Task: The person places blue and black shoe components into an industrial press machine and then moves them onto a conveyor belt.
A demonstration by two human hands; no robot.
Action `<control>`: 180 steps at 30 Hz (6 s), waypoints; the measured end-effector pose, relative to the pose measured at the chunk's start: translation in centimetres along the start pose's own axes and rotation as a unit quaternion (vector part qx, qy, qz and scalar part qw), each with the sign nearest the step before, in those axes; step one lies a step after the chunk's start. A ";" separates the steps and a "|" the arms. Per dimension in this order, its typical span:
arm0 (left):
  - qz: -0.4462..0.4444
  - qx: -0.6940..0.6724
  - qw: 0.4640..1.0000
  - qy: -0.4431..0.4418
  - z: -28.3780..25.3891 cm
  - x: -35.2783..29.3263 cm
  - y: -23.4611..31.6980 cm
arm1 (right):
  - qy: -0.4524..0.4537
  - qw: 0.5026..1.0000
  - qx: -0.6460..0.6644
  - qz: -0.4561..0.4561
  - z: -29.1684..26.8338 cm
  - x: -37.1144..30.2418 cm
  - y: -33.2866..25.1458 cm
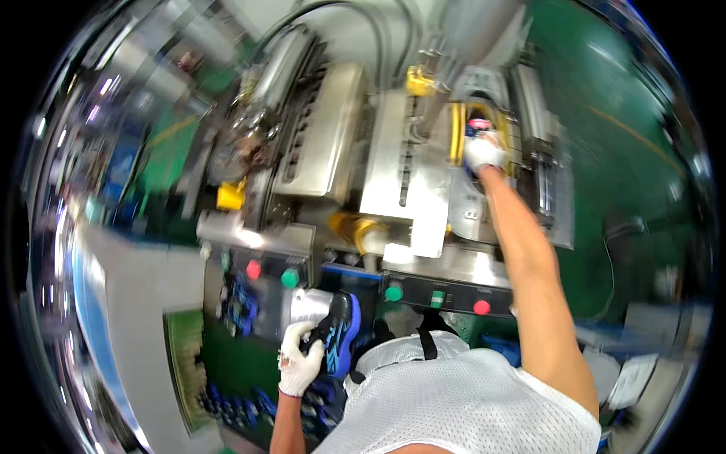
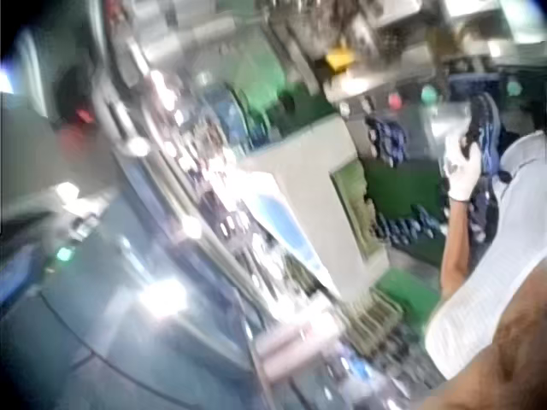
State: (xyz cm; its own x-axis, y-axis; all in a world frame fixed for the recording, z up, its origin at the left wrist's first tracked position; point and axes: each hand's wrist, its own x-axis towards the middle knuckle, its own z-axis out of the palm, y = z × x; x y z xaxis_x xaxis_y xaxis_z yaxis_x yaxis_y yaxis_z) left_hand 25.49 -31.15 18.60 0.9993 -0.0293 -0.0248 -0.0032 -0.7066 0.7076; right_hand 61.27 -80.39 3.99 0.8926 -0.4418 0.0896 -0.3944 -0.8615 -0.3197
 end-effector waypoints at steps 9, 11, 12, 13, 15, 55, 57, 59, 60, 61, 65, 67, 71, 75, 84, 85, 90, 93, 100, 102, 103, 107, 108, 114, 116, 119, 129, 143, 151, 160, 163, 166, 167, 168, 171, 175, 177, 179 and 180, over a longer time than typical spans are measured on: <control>-0.264 0.070 0.940 0.203 7.1 -8.6 -20.4 | -0.049 0.995 0.080 -0.030 -4.8 2.7 4.5; -0.353 -0.069 0.903 0.234 8.8 -9.1 -20.2 | -0.043 0.997 0.055 -0.022 -6.5 -1.7 0.1; -0.382 -0.101 0.879 0.267 8.6 -9.6 -20.0 | -0.037 0.998 0.046 -0.023 -7.7 -6.1 -3.8; -0.366 -0.114 0.877 0.290 9.7 -9.8 -21.0 | 0.047 0.985 0.131 -0.104 -8.1 -11.2 -6.2; -0.368 -0.092 0.890 0.254 12.1 -10.6 -22.6 | 0.080 0.950 0.216 -0.212 -9.7 -23.2 -10.8; -0.466 -0.037 0.813 0.347 -14.6 -27.8 -36.4 | -0.436 0.847 0.008 -0.305 0.0 -52.6 -26.2; -0.332 -0.311 0.796 0.399 -15.3 -23.2 -30.5 | -0.475 0.825 0.077 -0.295 -0.3 -53.1 -28.8; -0.214 -0.529 0.708 0.415 -14.7 -19.2 -24.3 | -0.548 0.750 0.202 -0.310 -0.3 -53.4 -31.2; -0.182 -0.610 0.656 0.405 -14.6 -16.4 -21.7 | -0.593 0.692 0.266 -0.313 -0.4 -53.1 -31.9; -0.172 -0.768 0.531 0.314 -12.8 -14.7 -22.8 | -0.736 0.529 0.405 -0.119 0.5 -53.3 -31.5; -0.088 -0.278 0.936 0.196 -12.8 -6.7 -14.7 | -0.743 0.190 0.606 0.212 -3.9 -51.8 -31.7; -0.086 -0.321 0.914 0.234 -11.3 -4.0 -12.9 | -0.685 0.302 0.643 0.164 -4.8 -48.7 -30.6; -0.065 -0.351 0.907 0.223 -6.3 -0.7 -12.8 | -0.570 0.562 0.599 -0.012 -7.3 -41.2 -25.7; -0.178 -0.443 0.863 0.163 -1.7 1.8 -9.8 | -0.526 0.415 0.736 0.100 -11.8 -36.1 -20.7; -0.169 -0.291 0.941 -0.038 4.9 3.5 -7.0 | -0.500 0.287 0.817 0.030 -11.7 -33.2 -18.1; -0.187 -0.291 0.936 -0.060 5.0 3.4 -6.3 | -0.497 0.268 0.825 0.023 -12.1 -33.4 -18.6; -0.147 -0.284 0.947 -0.044 6.8 0.0 -11.3 | -0.513 0.241 0.823 0.035 -14.1 -35.2 -21.2; -0.179 -0.226 0.957 -0.007 5.6 -2.7 -13.7 | -0.525 0.267 0.805 0.074 -13.7 -37.0 -22.3; -0.197 -0.056 0.979 0.002 5.2 -4.2 -16.6 | -0.395 0.428 0.813 -0.002 -13.7 -40.5 -20.5; -0.243 -0.096 0.965 -0.001 5.2 -4.9 -16.0 | -0.412 0.418 0.810 0.000 -13.2 -40.5 -19.7; -0.254 -0.109 0.961 -0.005 6.0 -5.4 -16.7 | -0.413 0.429 0.803 0.018 -13.0 -40.9 -19.9; -0.258 -0.123 0.958 0.003 7.5 -6.1 -16.3 | -0.428 0.458 0.779 0.017 -12.4 -40.6 -20.6; -0.255 -0.125 0.959 0.006 7.9 -6.4 -16.6 | -0.430 0.465 0.773 0.017 -12.3 -40.6 -20.8; -0.248 -0.154 0.956 0.037 8.0 -6.9 -18.0 | -0.360 0.545 0.753 0.075 -11.0 -40.0 -18.9; -0.237 -0.144 0.959 0.052 8.2 -6.6 -18.8 | -0.395 0.508 0.764 0.036 -12.4 -41.1 -21.4; -0.237 -0.125 0.963 0.040 6.6 -5.7 -19.0 | -0.415 0.554 0.722 0.009 -11.9 -40.9 -20.5; -0.208 -0.165 0.963 0.036 7.0 -4.6 -20.1 | -0.475 0.457 0.742 0.119 -9.5 -40.6 -18.5; -0.166 -0.246 0.955 0.004 3.3 -0.4 -14.9 | -0.390 0.503 0.741 0.213 -13.2 -39.5 -19.4; 0.036 -0.253 0.963 0.085 -3.6 5.8 -7.6 | -0.407 0.454 0.773 0.174 -13.4 -38.4 -19.1; 0.172 -0.045 0.972 0.155 -8.4 16.3 -5.4 | -0.406 0.412 0.809 0.104 -14.9 -37.1 -20.0; 0.253 0.034 0.952 0.169 -9.4 20.8 -4.7 | -0.397 0.428 0.803 0.118 -14.7 -37.0 -19.7; 0.289 0.083 0.943 0.144 -9.2 27.0 -4.6 | -0.382 0.421 0.810 0.143 -14.0 -37.2 -18.7; 0.288 0.080 0.946 0.128 -8.7 29.4 -5.9 | -0.382 0.417 0.811 0.147 -13.8 -37.2 -18.5; 0.262 0.029 0.959 0.106 -8.6 31.6 -7.1 | -0.391 0.423 0.804 0.145 -13.8 -37.1 -18.7; 0.223 0.107 0.966 0.075 -7.0 39.2 -9.4 | -0.387 0.490 0.770 0.133 -12.3 -37.8 -16.7; 0.126 0.130 0.983 -0.006 -2.8 46.0 -7.8 | -0.367 0.676 0.637 0.050 -9.8 -38.3 -13.3; 0.168 0.186 0.964 0.090 -0.9 48.7 -12.1 | -0.379 0.617 0.685 0.078 -11.2 -37.5 -14.8; 0.164 0.178 0.962 0.124 1.1 51.3 -12.1 | -0.366 0.547 0.742 0.128 -13.6 -36.0 -17.0; 0.126 0.173 0.972 0.093 1.5 52.4 -11.5 | -0.366 0.549 0.739 0.135 -13.3 -36.2 -16.7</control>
State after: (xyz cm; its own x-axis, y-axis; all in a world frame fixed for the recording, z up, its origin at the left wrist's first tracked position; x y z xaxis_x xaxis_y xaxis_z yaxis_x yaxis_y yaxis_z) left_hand 77.79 -25.61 8.11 0.9544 -0.1275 0.2698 -0.2302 -0.8901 0.3934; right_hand 32.63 -53.34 18.60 0.9070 0.1812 -0.3802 -0.4090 0.5944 -0.6924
